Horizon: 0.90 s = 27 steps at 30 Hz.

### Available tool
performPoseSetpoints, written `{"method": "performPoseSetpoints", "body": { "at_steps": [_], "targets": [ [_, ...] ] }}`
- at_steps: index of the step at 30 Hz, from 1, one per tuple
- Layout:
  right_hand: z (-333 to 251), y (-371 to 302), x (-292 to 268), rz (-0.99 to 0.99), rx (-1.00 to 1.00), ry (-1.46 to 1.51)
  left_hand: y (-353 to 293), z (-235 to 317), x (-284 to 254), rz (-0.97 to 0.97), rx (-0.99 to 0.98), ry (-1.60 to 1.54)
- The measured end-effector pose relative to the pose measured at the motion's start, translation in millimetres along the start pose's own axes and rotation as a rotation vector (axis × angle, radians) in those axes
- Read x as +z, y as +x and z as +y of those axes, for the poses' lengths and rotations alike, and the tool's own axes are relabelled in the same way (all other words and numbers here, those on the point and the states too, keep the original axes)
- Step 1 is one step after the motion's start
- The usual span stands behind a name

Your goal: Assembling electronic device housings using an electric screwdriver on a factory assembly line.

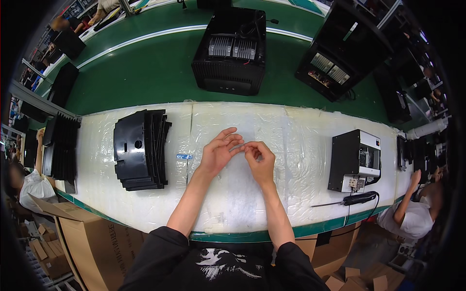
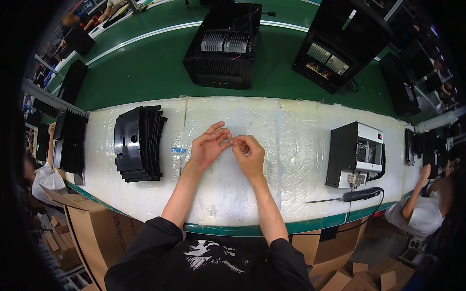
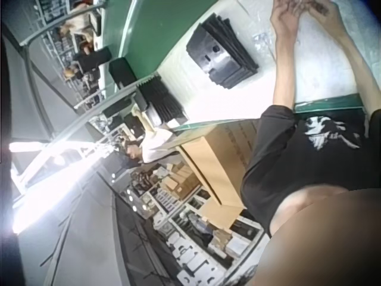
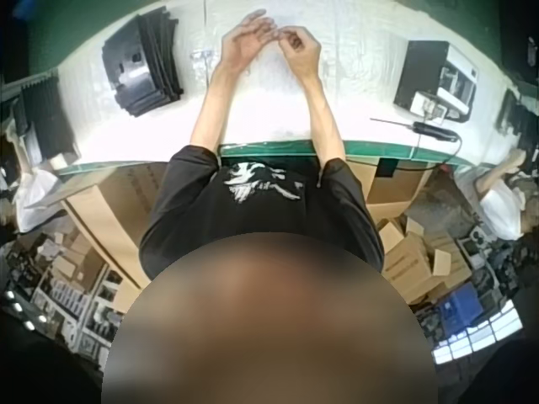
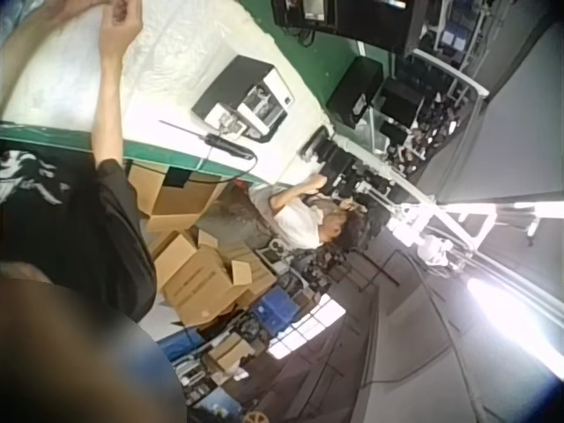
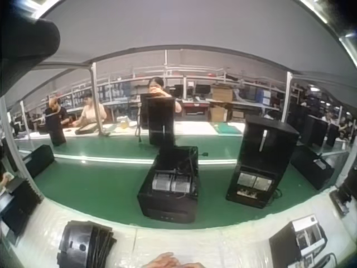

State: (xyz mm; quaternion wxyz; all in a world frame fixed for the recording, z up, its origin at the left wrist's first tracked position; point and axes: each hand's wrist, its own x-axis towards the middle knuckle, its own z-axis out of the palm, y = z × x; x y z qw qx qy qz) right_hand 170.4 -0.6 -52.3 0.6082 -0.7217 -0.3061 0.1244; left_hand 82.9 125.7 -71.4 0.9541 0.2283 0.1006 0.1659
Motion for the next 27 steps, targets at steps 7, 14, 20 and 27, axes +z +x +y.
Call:
{"method": "performPoseSetpoints", "body": {
  "at_steps": [7, 14, 20, 27],
  "targets": [
    [-1.0, 0.0, 1.1, 0.016, 0.050, -0.040, 0.9, -0.7, -1.0, -0.019, 0.006, -0.015],
    [0.3, 0.5, 1.3, 0.008, 0.055, -0.054, 1.8, -1.1, 2.9, 0.011, 0.017, -0.027],
    [3.5, 0.6, 2.0, -0.004, 0.019, -0.070, 1.8, -1.3, -0.2, -0.024, 0.031, -0.038],
    [8.6, -1.3, 3.8, 0.011, 0.007, -0.099, 1.5, -2.4, -3.1, -0.062, 0.024, -0.060]
  ]
}}
